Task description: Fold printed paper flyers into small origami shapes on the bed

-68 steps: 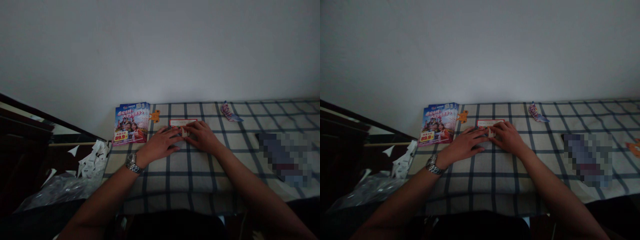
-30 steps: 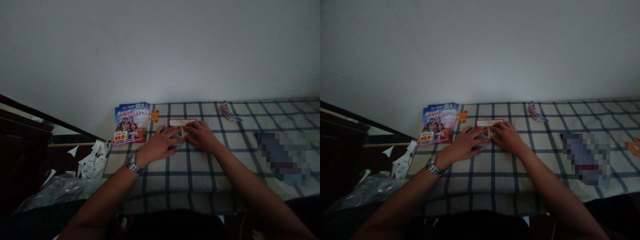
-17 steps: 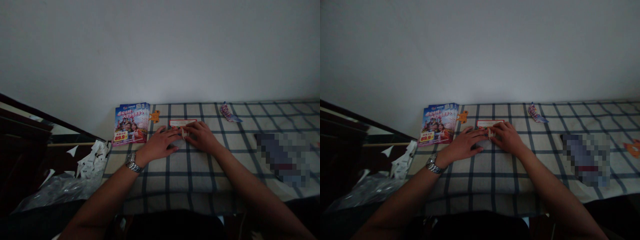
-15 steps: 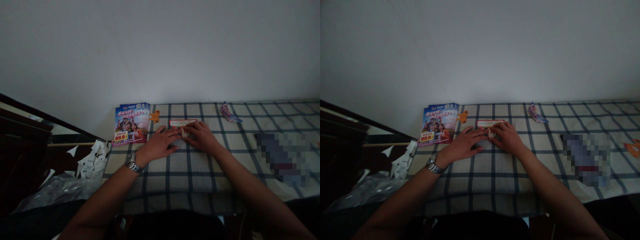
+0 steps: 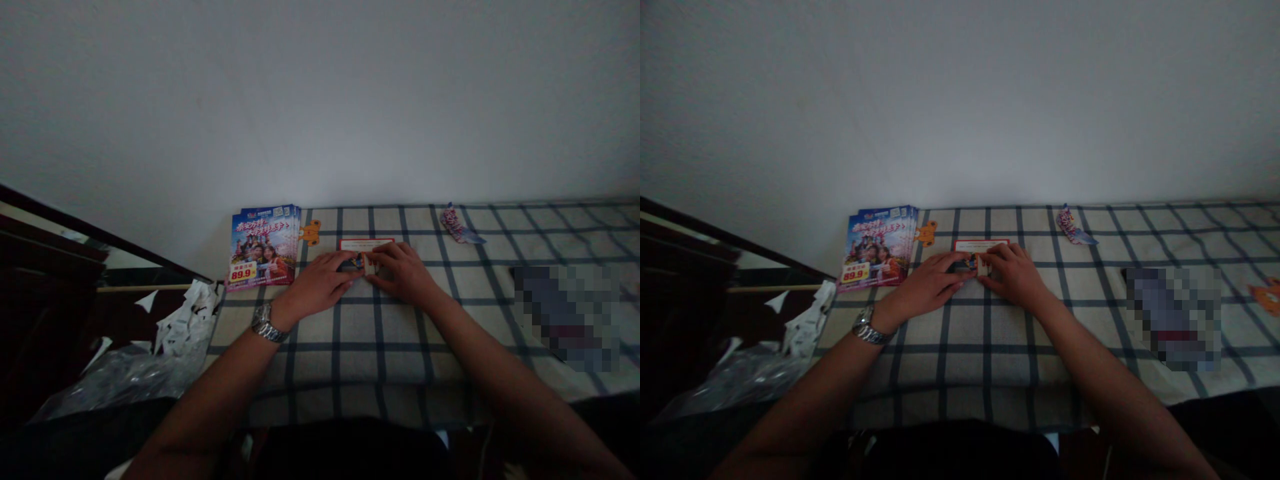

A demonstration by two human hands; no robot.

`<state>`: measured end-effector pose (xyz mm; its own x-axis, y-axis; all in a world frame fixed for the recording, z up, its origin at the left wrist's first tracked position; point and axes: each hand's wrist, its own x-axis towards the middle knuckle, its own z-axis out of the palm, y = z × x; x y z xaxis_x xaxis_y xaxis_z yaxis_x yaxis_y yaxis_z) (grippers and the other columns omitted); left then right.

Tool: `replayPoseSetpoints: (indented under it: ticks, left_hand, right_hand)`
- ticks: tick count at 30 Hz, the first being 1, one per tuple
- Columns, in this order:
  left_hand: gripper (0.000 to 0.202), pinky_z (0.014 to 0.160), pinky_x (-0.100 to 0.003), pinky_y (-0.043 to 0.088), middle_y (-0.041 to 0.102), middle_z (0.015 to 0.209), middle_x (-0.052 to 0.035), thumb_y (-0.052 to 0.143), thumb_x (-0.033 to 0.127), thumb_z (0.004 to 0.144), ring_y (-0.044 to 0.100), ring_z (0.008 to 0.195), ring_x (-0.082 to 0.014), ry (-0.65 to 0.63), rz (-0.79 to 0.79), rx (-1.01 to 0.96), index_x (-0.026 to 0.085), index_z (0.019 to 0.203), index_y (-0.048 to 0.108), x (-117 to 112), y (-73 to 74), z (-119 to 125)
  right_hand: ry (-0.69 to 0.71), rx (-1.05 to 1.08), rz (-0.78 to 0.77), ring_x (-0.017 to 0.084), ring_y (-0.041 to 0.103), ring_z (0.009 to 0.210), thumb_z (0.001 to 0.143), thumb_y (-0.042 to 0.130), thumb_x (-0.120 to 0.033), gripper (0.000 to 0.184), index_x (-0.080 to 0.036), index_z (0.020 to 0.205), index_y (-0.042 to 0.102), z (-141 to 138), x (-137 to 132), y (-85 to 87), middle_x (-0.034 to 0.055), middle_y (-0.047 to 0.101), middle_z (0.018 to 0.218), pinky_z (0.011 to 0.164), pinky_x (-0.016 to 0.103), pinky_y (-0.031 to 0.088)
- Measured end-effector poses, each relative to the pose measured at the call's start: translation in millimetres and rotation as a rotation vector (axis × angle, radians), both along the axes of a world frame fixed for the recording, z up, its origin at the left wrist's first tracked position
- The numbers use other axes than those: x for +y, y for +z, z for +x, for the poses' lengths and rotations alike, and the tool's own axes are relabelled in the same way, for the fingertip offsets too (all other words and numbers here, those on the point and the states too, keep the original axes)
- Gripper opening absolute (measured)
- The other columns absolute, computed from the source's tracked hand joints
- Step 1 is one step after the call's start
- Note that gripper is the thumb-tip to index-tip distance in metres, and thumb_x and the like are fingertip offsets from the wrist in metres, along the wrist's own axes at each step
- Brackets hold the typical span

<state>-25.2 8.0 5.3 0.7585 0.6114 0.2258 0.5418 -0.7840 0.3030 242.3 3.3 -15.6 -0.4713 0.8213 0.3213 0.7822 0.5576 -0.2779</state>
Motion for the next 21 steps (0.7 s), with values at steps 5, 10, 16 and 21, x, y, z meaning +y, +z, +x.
replayPoseSetpoints:
  ticks: [5, 10, 16, 21]
  left_hand:
    - [0.037, 0.122, -0.055, 0.042, 0.043, 0.160, -0.0057, 0.054, 0.024, 0.105, 0.043, 0.148, -0.0283, 0.028, 0.008, -0.011, 0.033, 0.139, 0.066, 3, -0.3, -3]
    - [0.039, 0.122, -0.056, 0.041, 0.037, 0.165, -0.0040, 0.055, 0.023, 0.105, 0.043, 0.148, -0.0289, 0.074, 0.020, 0.010, 0.035, 0.140, 0.065, 8, 2.2, -11]
    - [0.043, 0.117, -0.053, 0.048, 0.048, 0.159, -0.0063, 0.048, 0.023, 0.107, 0.052, 0.142, -0.0267, 0.130, -0.013, -0.007, 0.032, 0.148, 0.059, 14, -1.0, -19]
    - [0.041, 0.118, -0.047, 0.049, 0.053, 0.156, -0.0072, 0.042, 0.023, 0.109, 0.055, 0.140, -0.0235, 0.157, -0.034, -0.036, 0.023, 0.146, 0.059, 16, -3.8, -18]
  right_hand:
    - [0.003, -0.007, 0.005, 0.034, 0.057, 0.115, 0.095, 0.070, -0.045, 0.045, -0.024, 0.134, 0.068, 1, 1, -1.2, 0.0123, 0.066, 0.129, 0.098, 0.053, 0.051]
    - [0.011, 0.003, 0.018, 0.035, 0.057, 0.115, 0.095, 0.070, -0.044, 0.043, -0.025, 0.133, 0.069, 1, 1, -3.1, 0.0124, 0.066, 0.128, 0.097, 0.053, 0.052]
    - [0.005, 0.006, 0.009, 0.035, 0.057, 0.116, 0.095, 0.070, -0.046, 0.045, -0.027, 0.135, 0.068, 1, 1, -3.6, 0.0120, 0.066, 0.129, 0.098, 0.053, 0.051]
    - [0.005, 0.009, 0.009, 0.035, 0.057, 0.115, 0.095, 0.070, -0.044, 0.045, -0.029, 0.136, 0.068, 1, 1, -2.6, 0.0120, 0.066, 0.128, 0.097, 0.055, 0.051]
